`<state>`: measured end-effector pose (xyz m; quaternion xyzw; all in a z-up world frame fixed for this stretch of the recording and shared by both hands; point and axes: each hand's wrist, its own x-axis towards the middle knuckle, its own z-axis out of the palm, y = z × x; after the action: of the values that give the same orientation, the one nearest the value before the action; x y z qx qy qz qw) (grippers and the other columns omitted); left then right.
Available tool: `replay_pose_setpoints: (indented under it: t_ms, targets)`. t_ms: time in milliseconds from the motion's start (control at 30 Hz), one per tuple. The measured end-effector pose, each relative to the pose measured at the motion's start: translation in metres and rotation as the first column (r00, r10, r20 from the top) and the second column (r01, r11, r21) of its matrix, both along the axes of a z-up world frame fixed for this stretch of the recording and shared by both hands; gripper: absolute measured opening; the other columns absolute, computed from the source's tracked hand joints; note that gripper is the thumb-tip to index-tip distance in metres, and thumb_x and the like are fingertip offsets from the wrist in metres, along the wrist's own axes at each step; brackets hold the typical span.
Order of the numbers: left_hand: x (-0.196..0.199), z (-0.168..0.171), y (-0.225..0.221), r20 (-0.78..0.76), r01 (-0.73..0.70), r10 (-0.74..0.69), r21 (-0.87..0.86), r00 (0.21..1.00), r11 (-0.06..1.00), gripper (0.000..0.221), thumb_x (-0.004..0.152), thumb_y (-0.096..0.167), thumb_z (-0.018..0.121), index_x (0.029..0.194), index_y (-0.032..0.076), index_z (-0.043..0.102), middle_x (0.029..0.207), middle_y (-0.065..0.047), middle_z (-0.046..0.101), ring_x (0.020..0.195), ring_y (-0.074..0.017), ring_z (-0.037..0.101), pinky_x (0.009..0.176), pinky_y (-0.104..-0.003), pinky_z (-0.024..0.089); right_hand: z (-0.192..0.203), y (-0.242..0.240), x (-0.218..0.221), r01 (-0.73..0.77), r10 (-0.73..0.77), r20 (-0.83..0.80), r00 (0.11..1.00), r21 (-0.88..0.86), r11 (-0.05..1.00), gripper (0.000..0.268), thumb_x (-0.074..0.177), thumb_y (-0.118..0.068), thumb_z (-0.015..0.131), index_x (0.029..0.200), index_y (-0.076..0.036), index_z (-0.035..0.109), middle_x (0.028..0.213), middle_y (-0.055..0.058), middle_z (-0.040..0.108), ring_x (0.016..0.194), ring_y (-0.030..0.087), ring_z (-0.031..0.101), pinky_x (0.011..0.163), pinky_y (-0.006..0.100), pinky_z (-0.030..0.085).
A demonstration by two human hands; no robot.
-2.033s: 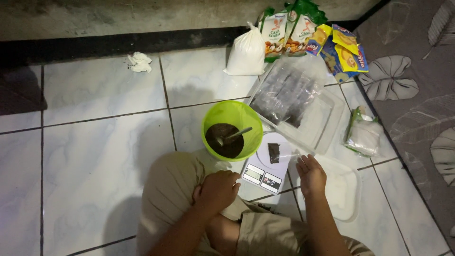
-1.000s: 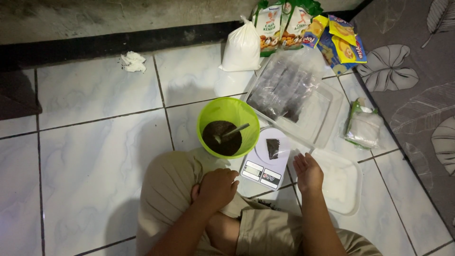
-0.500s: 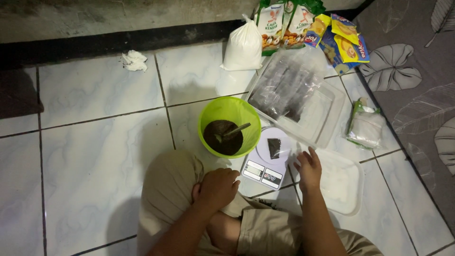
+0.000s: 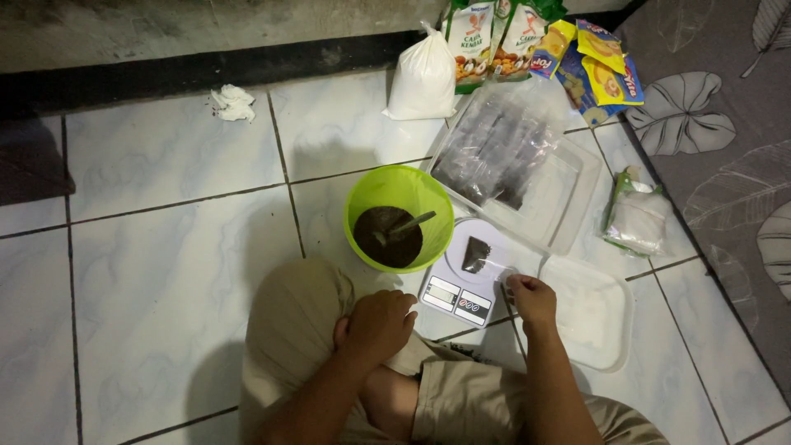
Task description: The person sits on a tiled floor and uses a digital scale to weigh dark powder from small plastic packets, transferring the material into a green bowl using a spoon.
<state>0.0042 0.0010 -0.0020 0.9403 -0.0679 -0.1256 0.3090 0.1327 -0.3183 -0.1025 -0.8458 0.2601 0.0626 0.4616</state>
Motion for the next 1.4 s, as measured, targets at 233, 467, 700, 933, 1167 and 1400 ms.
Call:
replay_pose_setpoints:
  t_ms: [233, 467, 700, 933, 1167, 1400]
  targets:
    - [-0.001, -0.004, -0.001, -0.001, -0.002, 0.002, 0.002, 1.0, 1.0, 0.031, 0.1, 0.028, 0.055, 0.123, 0.013, 0.068, 0.097, -0.009, 0.072, 0.092, -0.0305, 0.072, 0.079, -0.046, 0.058, 0.032, 0.019, -0.009, 0.029, -0.028, -0.012, 1.0, 0.105, 0.994, 0.032, 0.089, -0.015, 0.076, 0.114, 0.006, 0.073, 0.101, 0.029, 0.071, 0.09, 0.032, 0.071, 0.083, 0.044, 0.061]
    - [-0.001, -0.007, -0.002, 0.01, -0.001, 0.001, 0.014, 1.0, 1.0, 0.031, 0.1, 0.028, 0.055, 0.122, 0.011, 0.069, 0.098, -0.011, 0.072, 0.092, -0.031, 0.073, 0.078, -0.046, 0.058, 0.048, 0.033, -0.013, 0.05, -0.046, -0.025, 0.999, 0.167, 0.985, 0.035, 0.092, -0.018, 0.074, 0.116, 0.007, 0.071, 0.1, 0.027, 0.069, 0.091, 0.028, 0.068, 0.081, 0.042, 0.06]
    - [-0.002, -0.005, 0.0, 0.019, -0.003, 0.003, -0.004, 1.0, 1.0, 0.032, 0.101, 0.027, 0.054, 0.125, 0.011, 0.068, 0.101, -0.011, 0.073, 0.094, -0.0305, 0.073, 0.08, -0.046, 0.057, 0.056, 0.037, -0.008, 0.004, -0.019, 0.071, 0.997, 0.204, 0.979, 0.029, 0.091, -0.016, 0.077, 0.111, 0.005, 0.073, 0.099, 0.026, 0.069, 0.089, 0.028, 0.067, 0.086, 0.045, 0.06]
    - [0.001, -0.003, -0.001, -0.02, 0.005, -0.005, -0.016, 1.0, 1.0, 0.033, 0.102, 0.027, 0.053, 0.126, 0.01, 0.067, 0.103, -0.013, 0.073, 0.096, -0.0312, 0.073, 0.081, -0.046, 0.057, 0.032, 0.024, -0.01, 0.029, -0.033, 0.016, 0.999, 0.208, 0.978, 0.026, 0.09, -0.017, 0.077, 0.103, 0.004, 0.074, 0.09, 0.02, 0.069, 0.075, 0.022, 0.064, 0.073, 0.038, 0.06]
    - [0.001, 0.003, -0.001, -0.011, -0.004, 0.003, -0.006, 1.0, 1.0, 0.031, 0.099, 0.027, 0.055, 0.123, 0.012, 0.069, 0.1, -0.01, 0.073, 0.095, -0.0309, 0.073, 0.082, -0.046, 0.057, 0.046, 0.029, -0.008, -0.069, 0.071, -0.004, 0.997, 0.131, 0.989, 0.021, 0.09, -0.016, 0.075, 0.104, 0.0, 0.077, 0.081, 0.017, 0.068, 0.071, 0.021, 0.063, 0.067, 0.038, 0.056]
    - [-0.02, 0.042, -0.035, -0.317, -0.25, 0.037, -0.665, 0.948, 0.704, 0.03, 0.088, 0.034, 0.076, 0.112, 0.016, 0.078, 0.108, -0.001, 0.079, 0.088, -0.0138, 0.072, 0.078, -0.029, 0.058, 0.073, 0.033, 0.013, -0.292, 0.293, 0.067, 0.954, -0.014, 0.956, 0.012, 0.095, -0.013, 0.074, 0.099, -0.005, 0.081, 0.096, 0.005, 0.079, 0.082, 0.014, 0.068, 0.077, 0.029, 0.057]
